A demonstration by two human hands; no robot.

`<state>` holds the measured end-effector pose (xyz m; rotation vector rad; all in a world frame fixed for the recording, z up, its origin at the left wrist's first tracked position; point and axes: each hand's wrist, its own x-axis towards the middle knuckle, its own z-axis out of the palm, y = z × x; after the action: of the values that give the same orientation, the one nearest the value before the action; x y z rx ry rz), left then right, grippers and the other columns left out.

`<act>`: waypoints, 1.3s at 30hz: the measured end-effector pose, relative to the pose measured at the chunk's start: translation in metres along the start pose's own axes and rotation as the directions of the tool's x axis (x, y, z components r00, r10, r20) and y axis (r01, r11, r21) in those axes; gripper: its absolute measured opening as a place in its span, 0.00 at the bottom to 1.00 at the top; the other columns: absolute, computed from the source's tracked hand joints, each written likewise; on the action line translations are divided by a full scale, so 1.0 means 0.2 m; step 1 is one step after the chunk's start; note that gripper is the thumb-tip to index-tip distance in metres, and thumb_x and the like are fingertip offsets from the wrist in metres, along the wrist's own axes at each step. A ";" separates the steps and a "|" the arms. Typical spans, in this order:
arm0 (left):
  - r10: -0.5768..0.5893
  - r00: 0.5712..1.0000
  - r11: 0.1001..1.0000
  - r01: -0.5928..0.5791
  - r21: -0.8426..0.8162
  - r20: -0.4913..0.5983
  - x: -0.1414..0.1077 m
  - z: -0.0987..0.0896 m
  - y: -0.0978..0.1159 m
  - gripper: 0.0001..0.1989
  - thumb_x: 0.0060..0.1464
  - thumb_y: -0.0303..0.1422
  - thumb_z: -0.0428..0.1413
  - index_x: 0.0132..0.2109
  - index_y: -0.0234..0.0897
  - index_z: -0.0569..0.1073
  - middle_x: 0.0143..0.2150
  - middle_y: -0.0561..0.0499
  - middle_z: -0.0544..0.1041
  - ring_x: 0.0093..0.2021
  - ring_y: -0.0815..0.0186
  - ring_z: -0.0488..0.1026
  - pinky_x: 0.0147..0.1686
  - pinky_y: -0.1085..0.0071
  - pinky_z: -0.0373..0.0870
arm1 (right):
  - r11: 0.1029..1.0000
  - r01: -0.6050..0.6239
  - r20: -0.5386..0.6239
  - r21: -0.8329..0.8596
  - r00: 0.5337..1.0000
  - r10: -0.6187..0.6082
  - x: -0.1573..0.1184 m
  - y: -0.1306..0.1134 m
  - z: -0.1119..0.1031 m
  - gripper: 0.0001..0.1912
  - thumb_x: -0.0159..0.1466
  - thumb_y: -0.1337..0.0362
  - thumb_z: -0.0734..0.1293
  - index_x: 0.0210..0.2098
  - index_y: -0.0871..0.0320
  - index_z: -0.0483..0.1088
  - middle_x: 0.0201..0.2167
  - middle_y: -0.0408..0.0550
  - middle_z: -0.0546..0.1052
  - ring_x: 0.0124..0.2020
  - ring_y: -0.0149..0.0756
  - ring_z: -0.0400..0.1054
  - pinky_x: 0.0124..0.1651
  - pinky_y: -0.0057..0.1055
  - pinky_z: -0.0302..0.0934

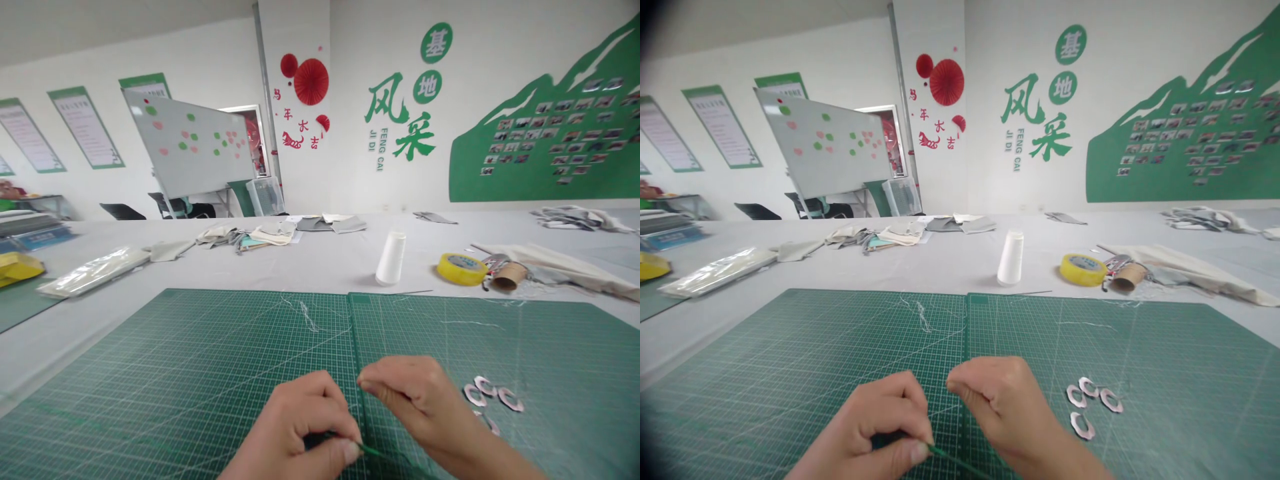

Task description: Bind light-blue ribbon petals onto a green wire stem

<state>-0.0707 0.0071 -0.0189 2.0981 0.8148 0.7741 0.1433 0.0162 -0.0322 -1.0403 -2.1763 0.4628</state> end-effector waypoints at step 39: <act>0.158 0.984 0.775 -0.172 0.608 0.077 -0.01 -0.05 0.03 0.12 0.52 0.18 0.48 0.30 0.36 0.71 0.33 0.52 0.73 0.30 0.67 0.67 0.33 0.66 0.54 | 0.904 0.215 -0.020 -0.371 0.971 -0.239 -0.02 -0.09 -0.05 0.21 0.70 0.70 0.54 0.29 0.57 0.74 0.17 0.42 0.69 0.18 0.32 0.60 0.22 0.32 0.47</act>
<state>-0.0767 0.0073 -0.0096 2.7880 0.9715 0.6201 0.1418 0.0029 -0.0170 -0.9554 -2.3404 -0.0913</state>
